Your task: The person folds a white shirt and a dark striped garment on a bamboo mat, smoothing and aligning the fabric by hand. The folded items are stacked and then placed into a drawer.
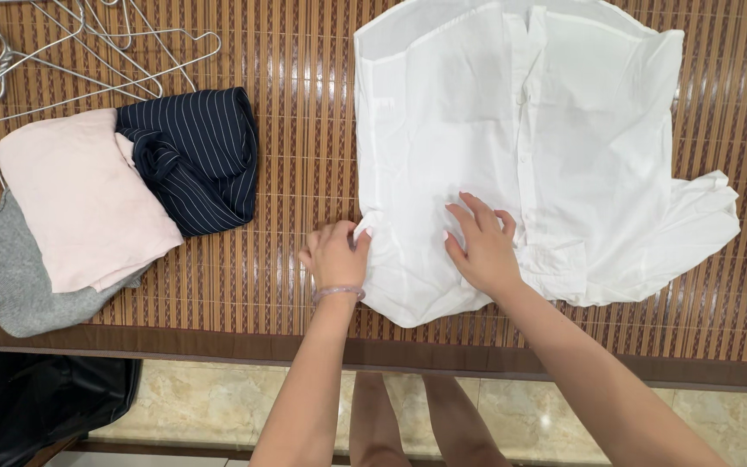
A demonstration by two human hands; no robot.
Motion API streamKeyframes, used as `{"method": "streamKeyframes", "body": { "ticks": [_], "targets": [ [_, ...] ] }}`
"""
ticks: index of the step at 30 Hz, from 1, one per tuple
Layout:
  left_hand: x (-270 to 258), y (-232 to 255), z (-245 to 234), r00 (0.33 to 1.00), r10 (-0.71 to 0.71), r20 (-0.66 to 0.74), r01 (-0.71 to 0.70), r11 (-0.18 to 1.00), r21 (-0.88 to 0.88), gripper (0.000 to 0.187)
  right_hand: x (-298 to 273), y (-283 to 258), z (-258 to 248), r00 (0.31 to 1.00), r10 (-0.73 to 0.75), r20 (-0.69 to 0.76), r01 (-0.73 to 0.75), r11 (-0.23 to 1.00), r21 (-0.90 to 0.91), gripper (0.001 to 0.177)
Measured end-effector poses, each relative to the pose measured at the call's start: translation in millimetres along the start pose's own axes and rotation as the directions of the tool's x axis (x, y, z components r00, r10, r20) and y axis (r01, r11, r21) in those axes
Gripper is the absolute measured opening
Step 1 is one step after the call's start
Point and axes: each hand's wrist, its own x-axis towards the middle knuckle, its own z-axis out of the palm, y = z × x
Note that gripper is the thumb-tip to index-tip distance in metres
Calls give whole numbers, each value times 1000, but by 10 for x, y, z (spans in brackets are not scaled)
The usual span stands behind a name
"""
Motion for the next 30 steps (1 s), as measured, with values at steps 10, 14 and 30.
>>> {"method": "streamKeyframes", "body": {
  "ticks": [10, 14, 30],
  "targets": [
    [-312, -105, -80, 991, 25, -132, -49, 983, -178, 29, 1874, 82, 220, 992, -123, -14, 123, 992, 17, 44],
    [-372, -139, -86, 982, -91, -165, 69, 988, -136, 30, 2555, -154, 429, 986, -160, 43, 162, 985, -54, 49],
    [-175, -495, -223, 986, 140, 87, -109, 951, -288, 30, 3368, -271, 233, 824, 213, 525, -264, 964, 24, 60]
  ]
}}
